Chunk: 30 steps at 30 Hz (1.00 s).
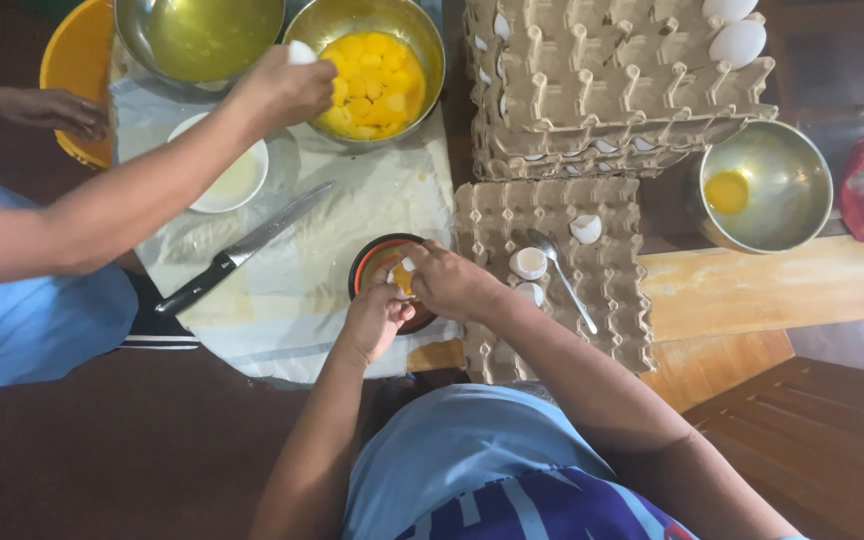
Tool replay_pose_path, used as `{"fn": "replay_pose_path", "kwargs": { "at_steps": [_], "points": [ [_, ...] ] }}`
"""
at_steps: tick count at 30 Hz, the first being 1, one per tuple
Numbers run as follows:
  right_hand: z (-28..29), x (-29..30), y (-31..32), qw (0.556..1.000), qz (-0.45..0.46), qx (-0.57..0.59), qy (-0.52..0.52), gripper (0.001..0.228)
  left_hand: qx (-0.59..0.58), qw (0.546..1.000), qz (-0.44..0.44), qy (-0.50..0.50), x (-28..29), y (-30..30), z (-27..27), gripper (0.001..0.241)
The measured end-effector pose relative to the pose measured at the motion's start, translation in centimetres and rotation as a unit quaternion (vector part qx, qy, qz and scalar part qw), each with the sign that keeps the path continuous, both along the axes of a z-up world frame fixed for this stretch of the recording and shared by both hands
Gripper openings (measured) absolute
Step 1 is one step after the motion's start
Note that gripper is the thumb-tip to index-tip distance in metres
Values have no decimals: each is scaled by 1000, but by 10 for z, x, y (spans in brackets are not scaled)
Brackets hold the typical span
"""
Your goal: Multiple people cracking a large quantity of eggs from cartons into bowls for food preparation.
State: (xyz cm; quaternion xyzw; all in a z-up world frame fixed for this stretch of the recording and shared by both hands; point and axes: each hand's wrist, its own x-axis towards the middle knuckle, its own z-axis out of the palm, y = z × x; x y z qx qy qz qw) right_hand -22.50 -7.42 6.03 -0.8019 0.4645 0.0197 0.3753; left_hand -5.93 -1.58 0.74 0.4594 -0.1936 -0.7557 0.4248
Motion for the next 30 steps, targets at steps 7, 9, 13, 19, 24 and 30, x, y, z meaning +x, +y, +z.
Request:
{"fn": "replay_pose_path", "kwargs": {
  "at_steps": [7, 9, 13, 19, 24, 30],
  "points": [
    [10, -11, -2, 991, -49, 31, -119, 54, 33, 997, 23, 62, 4, 1, 6, 57],
    [4, -16, -4, 985, -47, 23, -165, 53, 33, 995, 35, 89, 6, 1, -11, 56],
    [18, -19, 2, 974, -71, -23, -213, 49, 16, 995, 31, 90, 9, 2, -23, 54],
    [22, -32, 1, 962, -76, -14, -261, 51, 7, 992, 37, 124, 13, 3, -38, 51],
    [12, -47, 1, 961, -114, 14, -251, 50, 20, 981, 48, 187, 15, 3, -41, 50],
    [-2, -68, 16, 966, -137, 49, -213, 50, -7, 964, 45, 263, 17, 2, -43, 48]
  ]
}}
